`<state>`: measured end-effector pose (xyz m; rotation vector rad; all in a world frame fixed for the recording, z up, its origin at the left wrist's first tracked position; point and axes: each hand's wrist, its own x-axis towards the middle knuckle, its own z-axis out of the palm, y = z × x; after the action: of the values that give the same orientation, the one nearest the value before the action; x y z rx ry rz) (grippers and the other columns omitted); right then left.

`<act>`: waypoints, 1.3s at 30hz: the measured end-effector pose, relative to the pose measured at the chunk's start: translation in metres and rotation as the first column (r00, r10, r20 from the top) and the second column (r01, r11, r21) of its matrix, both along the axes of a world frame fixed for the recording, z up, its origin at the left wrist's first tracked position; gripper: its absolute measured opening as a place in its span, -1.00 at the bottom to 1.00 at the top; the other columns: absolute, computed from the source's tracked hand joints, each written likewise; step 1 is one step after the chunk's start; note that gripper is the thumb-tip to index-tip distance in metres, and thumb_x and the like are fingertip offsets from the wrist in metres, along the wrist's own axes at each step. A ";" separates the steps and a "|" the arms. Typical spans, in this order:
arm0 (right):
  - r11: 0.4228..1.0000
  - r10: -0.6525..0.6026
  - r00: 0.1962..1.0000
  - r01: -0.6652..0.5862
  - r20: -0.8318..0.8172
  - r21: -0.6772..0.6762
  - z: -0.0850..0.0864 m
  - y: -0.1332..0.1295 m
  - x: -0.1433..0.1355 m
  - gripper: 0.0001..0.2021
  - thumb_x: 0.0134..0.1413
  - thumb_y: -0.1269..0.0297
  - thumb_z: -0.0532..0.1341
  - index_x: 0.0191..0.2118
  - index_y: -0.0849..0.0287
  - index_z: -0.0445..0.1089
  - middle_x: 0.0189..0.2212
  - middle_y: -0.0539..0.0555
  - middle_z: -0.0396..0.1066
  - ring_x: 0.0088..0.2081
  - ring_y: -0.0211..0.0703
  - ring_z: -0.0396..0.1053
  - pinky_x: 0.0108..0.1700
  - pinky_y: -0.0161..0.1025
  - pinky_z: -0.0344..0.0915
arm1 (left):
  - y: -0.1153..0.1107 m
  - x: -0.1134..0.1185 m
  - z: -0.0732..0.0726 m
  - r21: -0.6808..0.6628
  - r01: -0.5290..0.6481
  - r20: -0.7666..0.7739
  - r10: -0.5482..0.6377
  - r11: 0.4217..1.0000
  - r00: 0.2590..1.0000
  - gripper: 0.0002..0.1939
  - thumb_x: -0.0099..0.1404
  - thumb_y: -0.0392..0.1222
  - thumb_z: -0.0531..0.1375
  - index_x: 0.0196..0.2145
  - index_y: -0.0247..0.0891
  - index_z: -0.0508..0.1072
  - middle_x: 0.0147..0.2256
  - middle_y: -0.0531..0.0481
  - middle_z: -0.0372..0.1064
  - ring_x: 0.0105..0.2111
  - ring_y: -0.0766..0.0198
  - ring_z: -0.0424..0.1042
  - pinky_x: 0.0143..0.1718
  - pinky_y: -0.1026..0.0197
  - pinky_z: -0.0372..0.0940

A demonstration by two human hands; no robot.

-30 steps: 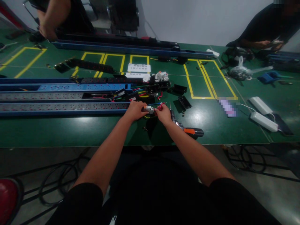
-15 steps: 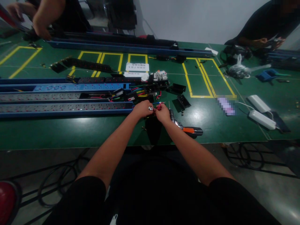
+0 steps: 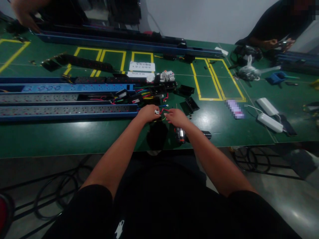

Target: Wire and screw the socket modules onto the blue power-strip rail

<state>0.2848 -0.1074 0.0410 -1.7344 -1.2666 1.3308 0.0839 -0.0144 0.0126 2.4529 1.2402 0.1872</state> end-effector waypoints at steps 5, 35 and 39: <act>0.998 0.052 0.999 -0.052 -0.002 0.025 0.014 -0.021 0.011 -0.63 0.34 0.16 0.30 0.13 0.27 0.48 -0.06 0.20 0.57 -0.16 -0.27 0.54 -0.16 -0.36 0.46 | 0.002 -0.002 -0.002 -0.012 0.049 0.032 -0.048 0.999 0.998 -0.72 0.28 0.05 0.33 -0.13 -0.11 0.66 -0.10 -0.12 0.63 -0.08 -0.03 0.57 -0.08 0.06 0.38; 0.923 -0.010 0.774 -0.237 0.633 0.305 -0.011 -0.105 0.084 -0.61 0.44 0.06 0.14 0.19 0.12 0.49 0.12 0.19 0.42 0.18 -0.08 0.40 0.34 -0.02 0.36 | 0.000 -0.062 0.014 0.003 0.094 0.155 -0.094 0.996 0.983 -0.66 0.29 -0.05 0.37 -0.02 -0.19 0.54 -0.03 -0.13 0.54 -0.05 0.00 0.51 0.02 0.02 0.36; 0.916 0.013 0.790 -0.256 0.613 0.310 -0.010 -0.099 0.081 -0.60 0.43 0.04 0.15 0.19 0.13 0.49 0.12 0.19 0.41 0.19 -0.09 0.40 0.37 0.00 0.36 | -0.009 -0.064 0.006 0.140 0.022 -0.010 -0.020 0.990 1.000 -0.64 0.28 0.01 0.39 -0.02 -0.18 0.56 -0.03 -0.19 0.55 0.06 -0.17 0.43 0.15 -0.15 0.27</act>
<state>0.3660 -0.2060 0.0310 -1.8595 -1.8875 0.5221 0.0200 -0.0235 0.0188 2.5876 1.2432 0.2665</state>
